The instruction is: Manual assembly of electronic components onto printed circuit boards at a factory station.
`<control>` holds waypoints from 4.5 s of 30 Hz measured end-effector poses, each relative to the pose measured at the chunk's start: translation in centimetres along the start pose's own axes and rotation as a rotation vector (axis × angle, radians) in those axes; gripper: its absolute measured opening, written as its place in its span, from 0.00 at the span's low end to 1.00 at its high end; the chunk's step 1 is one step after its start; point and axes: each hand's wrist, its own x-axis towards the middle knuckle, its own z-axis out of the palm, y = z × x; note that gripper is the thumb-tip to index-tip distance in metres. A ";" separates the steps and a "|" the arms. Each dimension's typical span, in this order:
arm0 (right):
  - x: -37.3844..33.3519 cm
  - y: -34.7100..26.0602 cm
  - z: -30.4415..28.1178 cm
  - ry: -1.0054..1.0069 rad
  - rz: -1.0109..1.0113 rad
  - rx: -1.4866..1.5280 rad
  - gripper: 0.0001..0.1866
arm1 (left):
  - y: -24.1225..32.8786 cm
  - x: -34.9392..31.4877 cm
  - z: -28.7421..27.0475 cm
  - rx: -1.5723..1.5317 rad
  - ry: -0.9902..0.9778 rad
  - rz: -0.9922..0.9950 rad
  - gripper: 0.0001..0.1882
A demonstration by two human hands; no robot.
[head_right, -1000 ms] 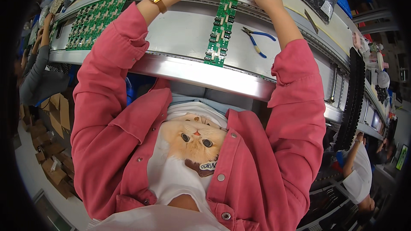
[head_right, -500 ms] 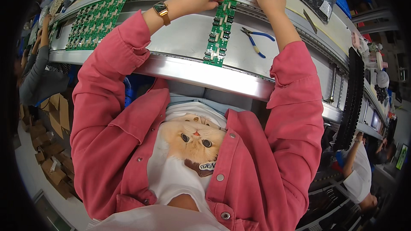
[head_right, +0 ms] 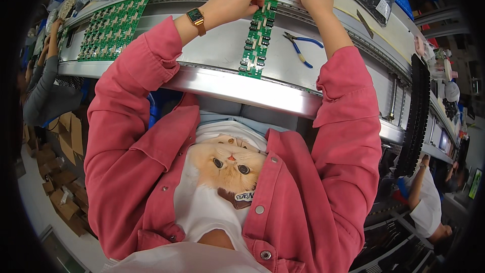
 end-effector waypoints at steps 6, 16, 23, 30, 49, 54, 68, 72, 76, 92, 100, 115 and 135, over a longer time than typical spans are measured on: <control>0.1 0.8 0.8 0.072 -0.060 0.018 0.09 | -0.1 0.1 0.0 0.020 -0.001 0.036 0.05; -0.5 0.0 -0.4 0.063 -0.112 -0.004 0.12 | -5.6 4.5 1.0 -0.032 -0.023 -0.118 0.06; -1.0 -0.2 -1.1 0.060 -0.105 0.036 0.12 | -10.5 7.1 4.5 0.056 -0.005 -0.138 0.08; -0.3 -0.5 -1.4 -0.018 -0.065 0.080 0.12 | -12.9 6.5 5.8 0.093 0.028 -0.133 0.09; -4.5 -3.8 -4.1 -0.511 0.406 1.529 0.08 | -9.8 4.7 3.9 0.274 -0.004 -0.079 0.07; -4.6 -3.5 -3.5 -0.493 0.389 1.496 0.08 | -9.6 4.0 3.8 -0.018 0.196 -0.127 0.08; -4.5 -4.2 -3.4 -0.500 0.316 1.453 0.11 | -8.0 3.4 1.9 -0.193 0.095 -0.034 0.08; -4.1 -4.3 -3.1 -0.505 0.310 1.452 0.11 | -9.5 3.0 2.9 -0.155 0.142 -0.041 0.08; -4.1 -4.1 -2.7 -0.432 0.221 1.053 0.12 | -7.3 3.1 1.0 -0.166 0.097 -0.023 0.07; -3.7 -5.1 -2.2 -0.286 -0.162 0.419 0.09 | -5.9 2.4 0.0 -0.178 0.094 0.116 0.06; -3.9 -5.6 -2.3 -0.268 -0.161 0.410 0.09 | -5.1 1.6 -0.5 -0.202 0.024 0.080 0.06; -3.7 -5.5 -2.8 -0.289 -0.177 0.378 0.08 | -2.4 -0.6 -1.5 -0.066 0.054 -0.003 0.06; -5.4 -6.6 -4.1 -0.152 -0.222 0.377 0.07 | -0.6 -1.4 -0.9 -0.055 -0.045 0.071 0.02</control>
